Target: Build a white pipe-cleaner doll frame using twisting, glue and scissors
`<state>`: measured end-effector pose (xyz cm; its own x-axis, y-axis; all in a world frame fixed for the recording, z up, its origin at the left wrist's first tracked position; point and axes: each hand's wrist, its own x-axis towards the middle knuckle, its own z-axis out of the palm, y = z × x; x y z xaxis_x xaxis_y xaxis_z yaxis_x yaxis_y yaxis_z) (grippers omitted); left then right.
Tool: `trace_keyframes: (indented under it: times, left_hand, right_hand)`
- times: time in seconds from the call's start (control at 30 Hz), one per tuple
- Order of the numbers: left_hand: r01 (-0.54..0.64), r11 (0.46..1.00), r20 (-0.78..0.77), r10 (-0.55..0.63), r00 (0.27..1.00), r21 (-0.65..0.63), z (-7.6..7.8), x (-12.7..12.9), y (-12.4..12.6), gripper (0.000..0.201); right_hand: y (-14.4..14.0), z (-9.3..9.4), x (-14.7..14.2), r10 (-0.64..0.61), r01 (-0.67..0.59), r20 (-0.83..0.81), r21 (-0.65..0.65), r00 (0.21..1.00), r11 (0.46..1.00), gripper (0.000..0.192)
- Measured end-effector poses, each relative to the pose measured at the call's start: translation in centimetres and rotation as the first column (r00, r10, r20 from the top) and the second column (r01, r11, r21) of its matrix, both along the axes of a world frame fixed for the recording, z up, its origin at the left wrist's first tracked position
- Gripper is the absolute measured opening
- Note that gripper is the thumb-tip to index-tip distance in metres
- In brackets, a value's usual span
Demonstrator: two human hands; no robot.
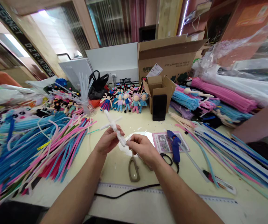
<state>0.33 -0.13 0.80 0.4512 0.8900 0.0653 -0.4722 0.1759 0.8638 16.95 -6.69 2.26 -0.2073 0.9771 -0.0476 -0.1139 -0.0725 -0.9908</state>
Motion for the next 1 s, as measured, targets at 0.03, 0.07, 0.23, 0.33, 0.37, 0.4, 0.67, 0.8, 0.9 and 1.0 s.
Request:
trace_keyframes:
  times: [0.03, 0.07, 0.23, 0.33, 0.37, 0.4, 0.67, 0.8, 0.9, 1.0]
  left_hand:
    - [0.006, 1.0, 0.007, -0.006, 1.0, 0.002, 0.0, 0.0, 0.0, 0.032]
    - [0.012, 1.0, 0.015, -0.012, 1.0, 0.005, 0.0, -0.1, 0.0, 0.031]
    - [0.011, 1.0, 0.024, -0.011, 1.0, 0.008, 0.1, -0.1, 0.0, 0.03]
    - [0.009, 1.0, -0.006, -0.009, 1.0, -0.003, 0.2, 0.0, 0.0, 0.031]
    - [0.014, 1.0, -0.024, -0.014, 1.0, -0.005, 0.2, 0.0, -0.1, 0.031]
    - [0.019, 1.0, -0.049, -0.02, 0.999, -0.003, 0.2, 0.1, -0.1, 0.032]
    - [0.076, 0.991, -0.368, -0.029, 0.929, 0.114, -0.2, 1.1, -0.4, 0.018]
    - [0.059, 0.982, -0.391, 0.015, 0.92, 0.177, -0.4, 1.1, -0.2, 0.019]
    - [0.049, 0.978, -0.402, 0.037, 0.915, 0.203, -0.5, 1.0, -0.1, 0.019]
    - [0.051, 0.973, -0.387, 0.04, 0.921, 0.224, -0.4, 1.0, -0.1, 0.018]
  right_hand:
    - [0.0, 0.1, 0.0, 0.003, -0.003, 0.006, 0.004, 1.0, 1.0, 0.018]
    - [0.0, 0.1, 0.0, 0.005, -0.005, 0.01, 0.006, 1.0, 1.0, 0.019]
    - [-0.1, 0.3, -0.1, -0.004, 0.003, 0.022, 0.025, 1.0, 1.0, 0.02]
    - [0.0, 0.3, -0.1, -0.041, 0.037, 0.064, 0.065, 0.997, 0.997, 0.02]
    - [0.1, 0.2, -0.1, -0.062, 0.055, 0.089, 0.087, 0.994, 0.995, 0.02]
    - [0.1, 0.0, -0.1, -0.089, 0.075, 0.119, 0.12, 0.989, 0.99, 0.019]
    - [0.9, -1.6, 0.2, -0.286, 0.186, 0.287, 0.331, 0.914, 0.925, 0.014]
    - [0.9, -1.3, 0.2, -0.272, 0.181, 0.298, 0.3, 0.915, 0.937, 0.018]
    - [0.9, -1.1, 0.3, -0.238, 0.17, 0.29, 0.242, 0.927, 0.955, 0.019]
    - [0.9, -1.0, 0.3, -0.161, 0.139, 0.195, 0.122, 0.968, 0.983, 0.021]
